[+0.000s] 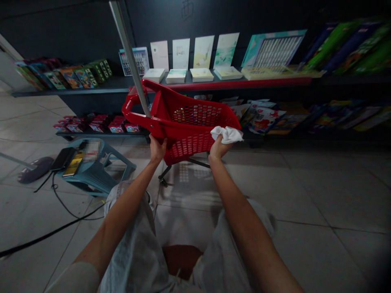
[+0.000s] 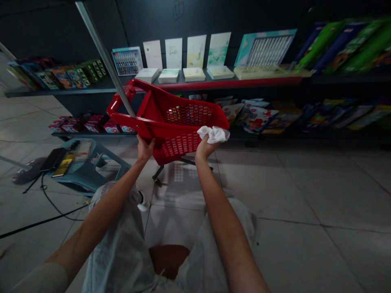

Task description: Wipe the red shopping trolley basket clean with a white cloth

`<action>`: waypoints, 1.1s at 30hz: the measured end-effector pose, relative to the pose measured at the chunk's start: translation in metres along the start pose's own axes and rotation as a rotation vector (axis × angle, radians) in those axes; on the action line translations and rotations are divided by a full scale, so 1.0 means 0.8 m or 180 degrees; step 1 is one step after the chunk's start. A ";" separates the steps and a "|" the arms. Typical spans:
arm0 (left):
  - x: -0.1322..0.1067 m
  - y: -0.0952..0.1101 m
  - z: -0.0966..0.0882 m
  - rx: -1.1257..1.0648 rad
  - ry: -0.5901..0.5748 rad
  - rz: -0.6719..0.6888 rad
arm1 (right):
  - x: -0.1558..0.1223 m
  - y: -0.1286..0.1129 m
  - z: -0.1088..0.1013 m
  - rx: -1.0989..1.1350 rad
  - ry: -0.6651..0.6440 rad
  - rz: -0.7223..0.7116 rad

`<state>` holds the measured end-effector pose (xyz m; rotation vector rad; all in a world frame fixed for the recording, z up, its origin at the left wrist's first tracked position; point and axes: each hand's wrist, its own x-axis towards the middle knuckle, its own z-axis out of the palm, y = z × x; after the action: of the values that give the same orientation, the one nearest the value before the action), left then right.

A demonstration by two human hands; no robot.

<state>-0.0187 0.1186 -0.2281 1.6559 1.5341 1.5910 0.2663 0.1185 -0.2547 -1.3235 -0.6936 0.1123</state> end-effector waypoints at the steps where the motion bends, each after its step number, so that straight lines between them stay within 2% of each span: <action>1: 0.000 0.002 -0.001 0.0026 -0.0018 -0.0015 | 0.010 -0.009 -0.004 -0.0139 0.0116 -0.0269; 2: -0.001 0.004 -0.001 0.0068 -0.0034 -0.0037 | 0.017 -0.019 -0.008 -0.0212 0.0107 -0.0485; 3: -0.001 0.007 -0.002 0.0127 -0.0055 -0.0061 | 0.022 -0.029 -0.012 -0.0310 -0.0103 -0.0745; 6: -0.002 0.015 -0.006 0.0352 -0.0117 -0.0152 | 0.024 -0.061 -0.022 -0.0778 -0.1325 -0.1529; 7: -0.002 0.018 -0.007 0.0426 -0.0127 -0.0190 | 0.023 -0.070 -0.025 -0.0971 -0.1620 -0.1700; 9: -0.002 0.023 -0.011 0.0555 -0.0144 -0.0258 | 0.023 -0.084 -0.030 -0.1317 -0.1934 -0.1889; 16: 0.003 0.031 -0.025 0.0930 -0.0197 -0.0263 | 0.044 -0.093 -0.042 -0.1658 -0.2259 -0.2057; 20: 0.008 0.030 -0.033 0.1193 -0.0193 -0.0355 | 0.053 -0.090 -0.054 -0.1745 -0.2258 -0.2086; 24: 0.017 0.028 -0.041 0.1428 -0.0111 -0.0576 | 0.070 -0.081 -0.077 -0.1932 -0.2161 -0.1959; 29: 0.024 0.026 -0.048 0.1319 -0.0054 -0.0723 | 0.086 -0.071 -0.107 -0.2234 -0.2141 -0.1778; 33: 0.009 0.034 -0.043 0.1144 0.0097 -0.0654 | 0.079 -0.073 -0.112 -0.2245 -0.2167 -0.1809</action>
<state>-0.0385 0.1025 -0.1917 1.5861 2.0280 1.2962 0.3458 0.0554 -0.1833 -1.7034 -1.7824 -0.1710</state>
